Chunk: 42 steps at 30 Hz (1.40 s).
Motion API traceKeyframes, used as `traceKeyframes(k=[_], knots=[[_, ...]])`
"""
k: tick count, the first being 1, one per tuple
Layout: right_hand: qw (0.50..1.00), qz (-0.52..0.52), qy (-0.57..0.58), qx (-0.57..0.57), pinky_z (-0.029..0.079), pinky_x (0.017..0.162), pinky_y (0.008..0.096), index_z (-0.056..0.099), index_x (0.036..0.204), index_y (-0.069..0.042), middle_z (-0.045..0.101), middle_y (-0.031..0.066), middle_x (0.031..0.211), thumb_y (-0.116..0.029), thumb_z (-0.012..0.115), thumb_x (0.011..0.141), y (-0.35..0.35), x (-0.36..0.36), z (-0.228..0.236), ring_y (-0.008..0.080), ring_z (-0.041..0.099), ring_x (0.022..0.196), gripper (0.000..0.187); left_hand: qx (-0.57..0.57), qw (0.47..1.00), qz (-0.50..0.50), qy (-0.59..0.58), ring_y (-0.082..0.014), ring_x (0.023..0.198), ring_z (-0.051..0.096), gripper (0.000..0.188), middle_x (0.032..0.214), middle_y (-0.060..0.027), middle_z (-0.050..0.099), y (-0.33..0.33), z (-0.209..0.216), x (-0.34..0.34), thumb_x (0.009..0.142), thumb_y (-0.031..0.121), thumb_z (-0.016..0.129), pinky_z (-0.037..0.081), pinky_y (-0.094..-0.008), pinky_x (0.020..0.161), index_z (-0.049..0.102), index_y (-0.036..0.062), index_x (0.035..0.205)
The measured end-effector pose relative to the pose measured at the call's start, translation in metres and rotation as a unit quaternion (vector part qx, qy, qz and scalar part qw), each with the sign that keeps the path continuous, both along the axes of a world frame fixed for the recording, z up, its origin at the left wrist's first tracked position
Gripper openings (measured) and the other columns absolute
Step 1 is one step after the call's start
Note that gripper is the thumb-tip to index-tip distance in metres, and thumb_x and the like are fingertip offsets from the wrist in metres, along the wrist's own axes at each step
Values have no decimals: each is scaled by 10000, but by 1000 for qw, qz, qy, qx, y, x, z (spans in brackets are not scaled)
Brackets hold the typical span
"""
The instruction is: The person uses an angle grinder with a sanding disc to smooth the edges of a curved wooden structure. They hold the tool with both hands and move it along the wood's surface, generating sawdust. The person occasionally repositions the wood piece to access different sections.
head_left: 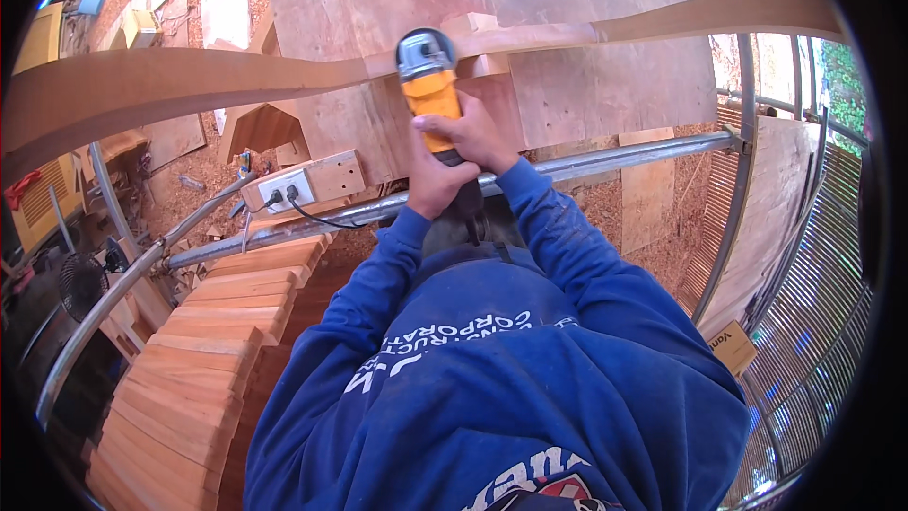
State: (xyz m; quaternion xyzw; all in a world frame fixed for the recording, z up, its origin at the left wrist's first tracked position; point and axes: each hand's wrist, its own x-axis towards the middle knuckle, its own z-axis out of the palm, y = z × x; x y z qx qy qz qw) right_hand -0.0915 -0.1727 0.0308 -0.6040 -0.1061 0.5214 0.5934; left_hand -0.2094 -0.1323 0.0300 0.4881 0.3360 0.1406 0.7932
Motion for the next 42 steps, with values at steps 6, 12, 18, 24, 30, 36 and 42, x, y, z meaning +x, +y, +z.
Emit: traceKeyframes(k=[6,12,18,24,30,36,42], knots=[[998,-43,-30,-28,542,892,319,625,1225,12,697,75,1117,-223,792,857,-28,16,7,156,670,978,468,-13,997,-78,25,-201,1022,628,871,1196,-119,566,-13,-4,18,657,30,780,540,-338,874,309,36,1391],[1000,-2,6,24,530,914,319,606,1255,16,687,75,1139,-253,808,845,5,-7,9,154,664,1005,530,41,999,-14,15,-198,951,660,787,1142,-114,573,6,0,-10,676,-26,738,573,-322,809,333,53,1346],[999,18,32,22,528,915,320,605,1251,20,686,81,1147,-256,806,847,15,-10,7,158,661,1017,530,31,998,-13,52,-200,921,674,777,1115,-122,581,14,5,-15,682,-39,724,592,-316,774,324,48,1342],[998,-55,0,-17,538,902,320,619,1234,16,692,82,1125,-218,794,848,-39,18,-2,159,668,994,485,73,993,-91,19,-194,980,639,821,1157,-120,553,-24,-10,21,667,-10,746,556,-321,816,317,55,1364],[990,-112,-47,-68,548,852,315,659,1173,25,717,89,1073,-257,792,849,-83,62,10,165,685,944,450,47,991,-125,-3,-232,1099,595,928,1234,-140,527,-56,-7,77,647,28,771,535,-360,910,274,60,1430],[986,-148,-36,-68,547,853,322,653,1179,32,714,100,1077,-267,788,854,-102,90,13,170,686,947,461,38,988,-147,-20,-238,1104,593,978,1237,-146,518,-69,3,108,636,9,769,539,-352,898,231,65,1451],[994,-54,-35,-90,539,884,319,642,1218,26,702,102,1119,-308,788,850,-72,75,28,169,678,977,517,13,997,-71,13,-274,1063,628,934,1162,-164,582,-59,-1,83,613,84,782,536,-383,921,297,35,1410]])
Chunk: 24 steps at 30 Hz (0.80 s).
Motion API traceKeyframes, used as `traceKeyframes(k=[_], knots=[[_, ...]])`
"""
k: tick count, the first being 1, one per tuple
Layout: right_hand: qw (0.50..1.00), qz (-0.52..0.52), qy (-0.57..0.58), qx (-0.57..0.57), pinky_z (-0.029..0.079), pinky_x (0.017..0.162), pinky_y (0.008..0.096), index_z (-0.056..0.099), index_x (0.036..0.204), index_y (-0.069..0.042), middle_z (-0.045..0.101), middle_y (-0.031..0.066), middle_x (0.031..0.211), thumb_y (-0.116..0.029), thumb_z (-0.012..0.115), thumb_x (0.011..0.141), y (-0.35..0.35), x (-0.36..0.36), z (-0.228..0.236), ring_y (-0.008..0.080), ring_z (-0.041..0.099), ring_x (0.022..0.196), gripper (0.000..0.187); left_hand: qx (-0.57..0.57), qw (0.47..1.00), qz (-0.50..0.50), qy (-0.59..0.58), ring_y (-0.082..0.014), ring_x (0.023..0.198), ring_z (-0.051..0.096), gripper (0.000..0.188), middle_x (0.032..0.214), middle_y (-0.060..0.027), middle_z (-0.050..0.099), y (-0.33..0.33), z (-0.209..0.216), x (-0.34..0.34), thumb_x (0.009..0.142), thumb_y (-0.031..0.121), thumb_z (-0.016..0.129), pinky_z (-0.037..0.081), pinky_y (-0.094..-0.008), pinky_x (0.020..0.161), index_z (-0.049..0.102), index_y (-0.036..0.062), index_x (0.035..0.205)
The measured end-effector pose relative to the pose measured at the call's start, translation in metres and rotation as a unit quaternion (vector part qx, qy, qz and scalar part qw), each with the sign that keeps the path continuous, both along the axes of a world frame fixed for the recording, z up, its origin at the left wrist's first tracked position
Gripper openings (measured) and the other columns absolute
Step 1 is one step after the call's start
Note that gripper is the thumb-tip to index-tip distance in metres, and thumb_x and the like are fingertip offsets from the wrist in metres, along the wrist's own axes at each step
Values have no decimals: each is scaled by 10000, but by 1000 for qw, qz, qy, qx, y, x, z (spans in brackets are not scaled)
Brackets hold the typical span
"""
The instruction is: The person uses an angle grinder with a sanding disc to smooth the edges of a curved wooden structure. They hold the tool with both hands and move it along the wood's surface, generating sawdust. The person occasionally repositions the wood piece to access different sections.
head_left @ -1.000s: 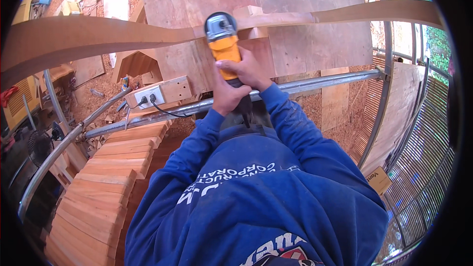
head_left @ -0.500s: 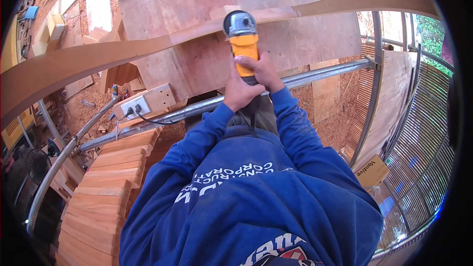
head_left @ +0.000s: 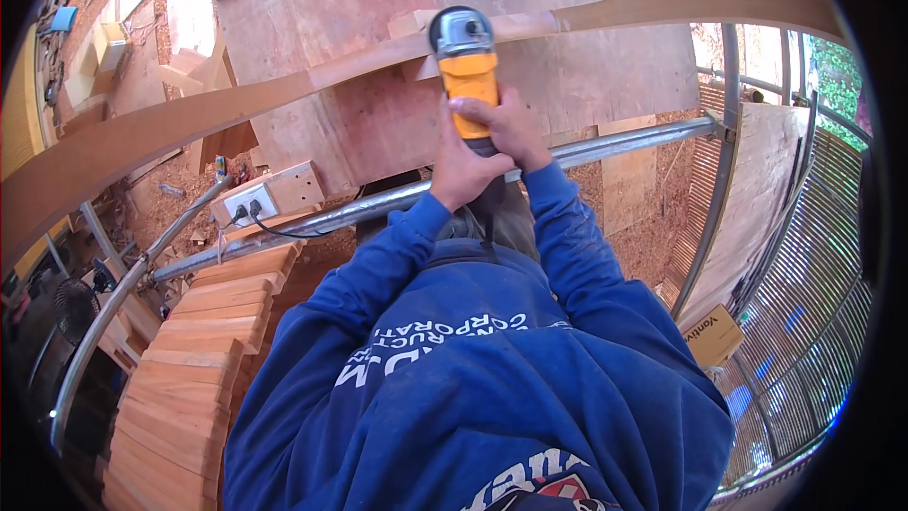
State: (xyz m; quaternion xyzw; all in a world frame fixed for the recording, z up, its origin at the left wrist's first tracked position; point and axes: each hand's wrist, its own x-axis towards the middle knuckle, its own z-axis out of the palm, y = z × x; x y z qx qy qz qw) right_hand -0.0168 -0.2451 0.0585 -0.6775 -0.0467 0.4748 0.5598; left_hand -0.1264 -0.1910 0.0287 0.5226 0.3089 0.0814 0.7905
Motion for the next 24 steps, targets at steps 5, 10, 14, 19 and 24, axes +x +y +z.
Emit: traceKeyframes(k=[5,10,14,19,24], knots=[[999,21,7,34,540,878,322,640,1220,20,702,104,1113,-317,795,842,15,-10,-9,164,676,984,529,-33,999,7,1,-210,1016,651,836,1166,-122,572,15,9,-13,674,-34,731,562,-343,838,303,63,1385],[999,-18,-4,29,543,859,316,655,1186,23,711,95,1091,-281,798,840,-12,3,-29,163,680,958,482,-4,1000,-14,-7,-208,1030,628,848,1198,-131,545,-5,1,4,661,-16,738,549,-341,863,303,57,1385],[998,-58,5,24,546,850,315,659,1176,31,713,89,1087,-253,789,853,-37,19,-24,160,681,950,449,11,1000,-22,-13,-272,1087,630,905,1190,-172,589,-22,11,27,614,94,792,528,-385,934,323,17,1384],[996,-89,-11,28,550,848,305,658,1176,34,712,84,1078,-214,777,856,-53,26,-20,154,685,936,422,63,994,-93,10,-361,1067,641,962,1181,-232,596,-26,10,32,601,186,823,531,-419,937,313,13,1398],[993,-97,22,68,554,853,309,648,1199,33,710,87,1087,-198,772,855,-52,13,-16,161,689,941,432,66,985,-158,13,-387,1085,636,1096,1209,-255,582,-5,20,15,611,240,839,526,-434,949,210,14,1480]])
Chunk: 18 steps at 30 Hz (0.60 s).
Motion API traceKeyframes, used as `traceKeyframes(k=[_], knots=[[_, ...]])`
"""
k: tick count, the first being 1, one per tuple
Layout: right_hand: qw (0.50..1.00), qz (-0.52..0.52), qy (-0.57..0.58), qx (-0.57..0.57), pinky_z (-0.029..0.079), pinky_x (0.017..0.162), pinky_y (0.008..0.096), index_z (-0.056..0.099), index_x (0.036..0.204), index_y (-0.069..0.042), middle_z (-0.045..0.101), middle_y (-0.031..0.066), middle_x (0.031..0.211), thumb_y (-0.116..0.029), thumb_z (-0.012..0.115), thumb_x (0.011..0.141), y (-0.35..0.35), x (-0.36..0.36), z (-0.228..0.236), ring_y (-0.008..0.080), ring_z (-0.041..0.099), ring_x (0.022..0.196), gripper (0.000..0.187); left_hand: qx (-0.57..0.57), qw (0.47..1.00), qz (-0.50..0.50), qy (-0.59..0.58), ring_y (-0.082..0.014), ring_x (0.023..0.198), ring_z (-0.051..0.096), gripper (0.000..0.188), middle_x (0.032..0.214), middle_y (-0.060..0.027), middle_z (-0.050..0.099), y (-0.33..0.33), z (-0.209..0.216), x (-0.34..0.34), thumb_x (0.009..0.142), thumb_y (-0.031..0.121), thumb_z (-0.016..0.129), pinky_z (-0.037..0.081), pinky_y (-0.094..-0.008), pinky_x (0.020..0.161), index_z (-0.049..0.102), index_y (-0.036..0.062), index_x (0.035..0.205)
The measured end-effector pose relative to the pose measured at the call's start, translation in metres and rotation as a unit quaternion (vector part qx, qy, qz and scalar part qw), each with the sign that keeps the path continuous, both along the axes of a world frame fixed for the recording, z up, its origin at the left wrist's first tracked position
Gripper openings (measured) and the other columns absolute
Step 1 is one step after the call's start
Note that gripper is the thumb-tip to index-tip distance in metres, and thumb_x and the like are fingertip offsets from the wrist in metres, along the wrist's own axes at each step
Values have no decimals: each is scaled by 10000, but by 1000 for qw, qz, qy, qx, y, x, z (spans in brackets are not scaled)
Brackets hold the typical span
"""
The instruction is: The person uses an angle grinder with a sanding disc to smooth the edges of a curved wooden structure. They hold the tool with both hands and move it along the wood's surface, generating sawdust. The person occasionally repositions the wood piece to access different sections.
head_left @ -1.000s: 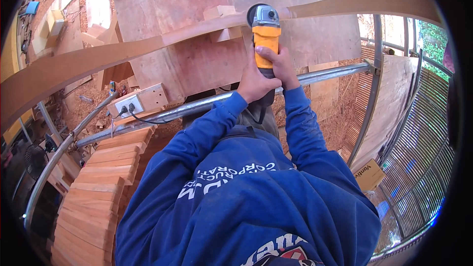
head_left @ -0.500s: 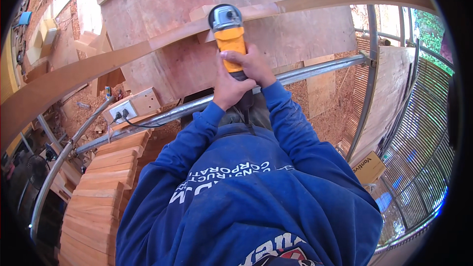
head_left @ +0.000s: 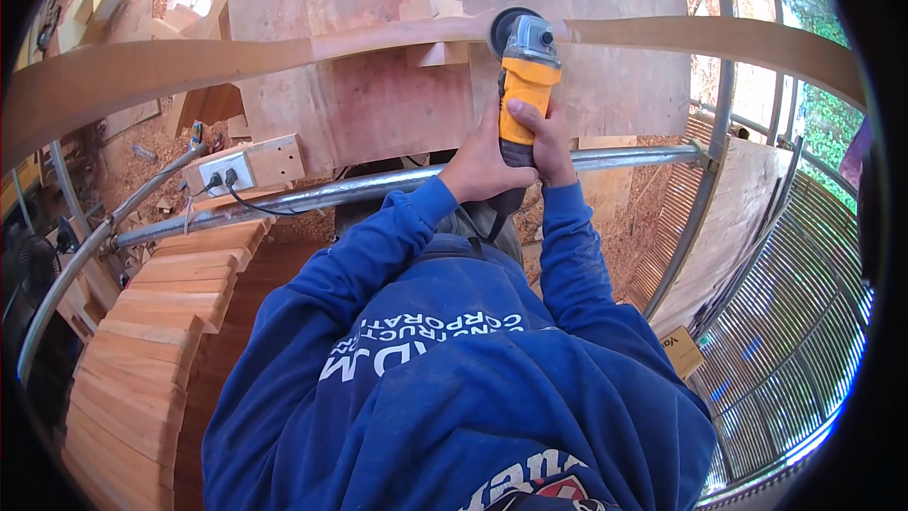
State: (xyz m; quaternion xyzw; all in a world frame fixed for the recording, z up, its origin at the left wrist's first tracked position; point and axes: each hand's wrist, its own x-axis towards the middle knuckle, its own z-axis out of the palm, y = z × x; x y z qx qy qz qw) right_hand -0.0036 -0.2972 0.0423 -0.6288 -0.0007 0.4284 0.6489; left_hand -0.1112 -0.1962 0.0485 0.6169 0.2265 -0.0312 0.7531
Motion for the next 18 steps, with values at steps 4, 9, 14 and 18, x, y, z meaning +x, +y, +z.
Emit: traceKeyframes(k=[4,9,14,18], knots=[[1000,16,16,9,551,865,310,639,1213,29,706,90,1101,-203,779,849,14,-15,2,161,686,956,453,-7,1000,9,-15,-370,1170,598,1187,1285,-257,538,12,8,-16,615,240,849,498,-429,999,120,23,1526],[998,65,19,-7,534,897,310,630,1224,9,693,81,1126,-218,778,853,45,-34,5,157,668,998,459,-48,991,126,-18,-274,1203,558,1118,1333,-170,506,8,-7,-46,642,168,865,485,-393,1004,181,85,1522],[997,78,18,0,548,841,303,623,1196,10,692,69,1051,-229,754,862,59,-41,-6,148,675,904,431,-17,986,165,10,-251,1158,581,1079,1295,-161,525,12,-13,-52,643,94,811,504,-369,963,183,85,1521],[995,98,15,-9,545,841,302,627,1193,12,694,67,1053,-235,757,866,70,-44,-8,146,672,918,429,-12,983,183,34,-246,1110,601,1064,1254,-158,545,18,-13,-56,642,80,788,521,-363,927,184,77,1518]])
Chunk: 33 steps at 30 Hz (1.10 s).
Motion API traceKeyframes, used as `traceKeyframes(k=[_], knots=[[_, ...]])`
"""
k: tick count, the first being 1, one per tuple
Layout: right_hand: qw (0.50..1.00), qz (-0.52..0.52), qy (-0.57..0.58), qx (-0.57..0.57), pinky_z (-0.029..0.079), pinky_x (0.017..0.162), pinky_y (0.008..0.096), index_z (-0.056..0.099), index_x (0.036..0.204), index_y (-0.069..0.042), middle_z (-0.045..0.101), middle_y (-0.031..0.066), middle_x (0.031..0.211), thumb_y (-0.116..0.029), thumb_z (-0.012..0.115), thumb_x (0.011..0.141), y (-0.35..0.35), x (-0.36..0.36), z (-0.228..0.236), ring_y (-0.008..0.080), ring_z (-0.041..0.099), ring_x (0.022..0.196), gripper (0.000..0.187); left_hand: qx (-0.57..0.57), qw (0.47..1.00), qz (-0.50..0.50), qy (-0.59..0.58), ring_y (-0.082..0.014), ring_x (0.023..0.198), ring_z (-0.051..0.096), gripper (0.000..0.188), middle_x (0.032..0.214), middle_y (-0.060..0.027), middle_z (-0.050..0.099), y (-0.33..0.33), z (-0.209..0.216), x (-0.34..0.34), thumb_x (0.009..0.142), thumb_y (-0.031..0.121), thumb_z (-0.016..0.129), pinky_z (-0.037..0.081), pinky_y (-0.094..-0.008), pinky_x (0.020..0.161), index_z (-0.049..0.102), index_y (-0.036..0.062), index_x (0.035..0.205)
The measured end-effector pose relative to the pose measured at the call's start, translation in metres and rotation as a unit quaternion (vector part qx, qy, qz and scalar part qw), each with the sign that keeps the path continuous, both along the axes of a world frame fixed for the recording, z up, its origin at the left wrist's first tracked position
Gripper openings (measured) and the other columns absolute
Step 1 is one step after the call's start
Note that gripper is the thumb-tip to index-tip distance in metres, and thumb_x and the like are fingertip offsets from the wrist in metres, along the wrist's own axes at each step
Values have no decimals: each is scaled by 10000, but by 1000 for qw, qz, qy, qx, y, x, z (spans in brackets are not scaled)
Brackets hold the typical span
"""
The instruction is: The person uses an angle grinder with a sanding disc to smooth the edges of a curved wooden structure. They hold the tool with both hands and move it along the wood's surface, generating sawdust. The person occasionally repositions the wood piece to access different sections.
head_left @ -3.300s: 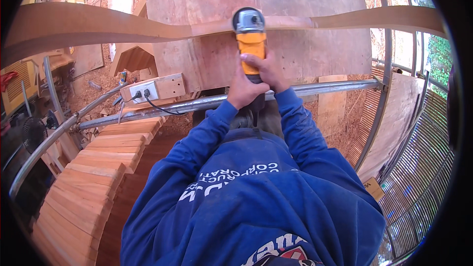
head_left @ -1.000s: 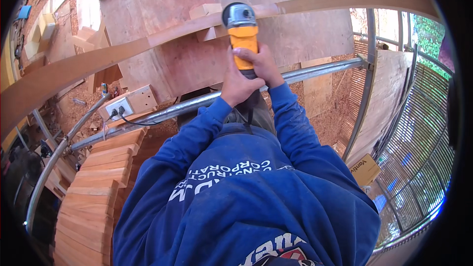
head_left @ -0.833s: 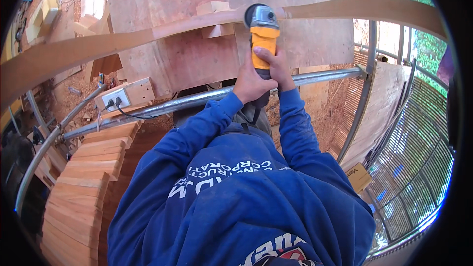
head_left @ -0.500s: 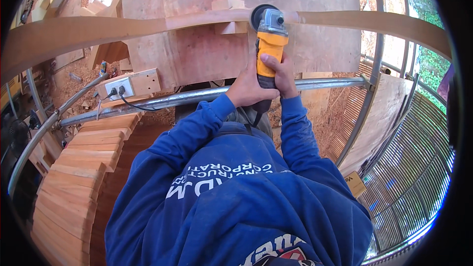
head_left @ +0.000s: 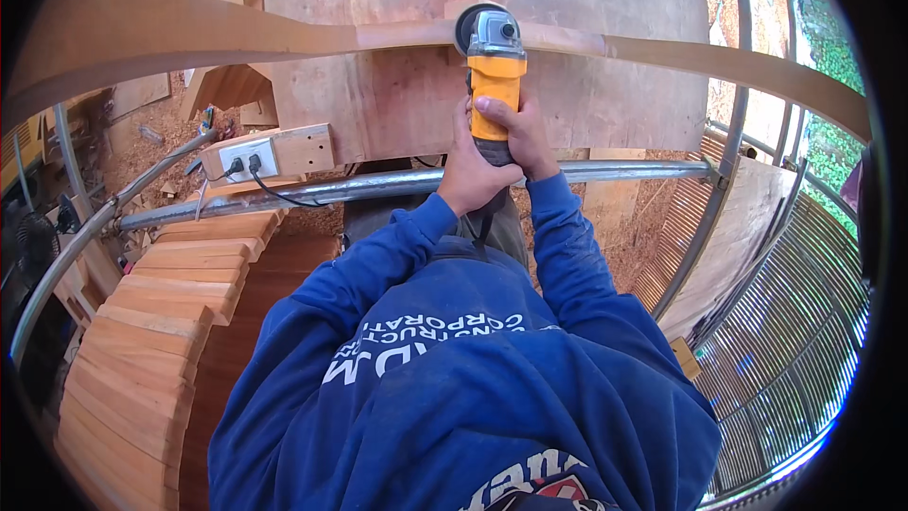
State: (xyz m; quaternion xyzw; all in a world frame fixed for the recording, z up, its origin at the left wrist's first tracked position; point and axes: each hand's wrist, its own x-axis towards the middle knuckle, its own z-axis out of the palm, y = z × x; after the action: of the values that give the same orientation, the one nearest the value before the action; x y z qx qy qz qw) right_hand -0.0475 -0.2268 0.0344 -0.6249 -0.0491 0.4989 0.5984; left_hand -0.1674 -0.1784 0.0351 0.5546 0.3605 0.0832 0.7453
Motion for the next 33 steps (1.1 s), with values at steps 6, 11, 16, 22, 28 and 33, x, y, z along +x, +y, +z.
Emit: traceKeyframes(k=[6,11,16,22,28,33], knots=[[999,27,1,18,538,863,303,627,1214,7,692,68,1097,-239,770,866,28,-26,-10,143,665,956,449,-4,1000,28,11,-221,1063,615,1040,1215,-154,552,19,-6,-28,639,61,778,539,-343,874,195,62,1500],[997,44,38,46,535,883,304,621,1211,13,688,68,1107,-217,778,865,57,-48,-7,143,661,979,444,6,998,57,10,-207,1044,619,993,1209,-139,539,40,-5,-52,638,31,757,547,-333,849,219,57,1472],[996,56,45,61,528,891,297,610,1223,-2,680,52,1114,-229,769,879,73,-59,2,136,653,992,442,-1,999,42,28,-264,1139,599,1039,1271,-179,535,60,6,-62,613,107,791,505,-369,973,221,52,1480],[1000,16,12,14,537,868,299,612,1211,10,686,58,1078,-222,762,881,48,-42,-1,140,661,959,431,-77,996,34,0,-286,1182,580,1059,1290,-189,526,42,2,-42,611,118,796,497,-379,992,207,51,1489],[1000,-25,-7,0,550,831,301,624,1195,16,690,69,1066,-223,759,880,29,-19,2,145,671,924,418,-56,998,-14,-8,-316,1194,584,1080,1315,-211,520,31,-2,-16,605,127,805,492,-396,1000,196,49,1494],[1000,5,16,25,541,867,304,633,1197,14,695,68,1088,-222,791,858,51,-37,-6,147,668,956,442,-8,1000,10,11,-218,1057,628,999,1234,-154,542,46,-3,-37,639,39,770,542,-341,886,218,46,1473]])
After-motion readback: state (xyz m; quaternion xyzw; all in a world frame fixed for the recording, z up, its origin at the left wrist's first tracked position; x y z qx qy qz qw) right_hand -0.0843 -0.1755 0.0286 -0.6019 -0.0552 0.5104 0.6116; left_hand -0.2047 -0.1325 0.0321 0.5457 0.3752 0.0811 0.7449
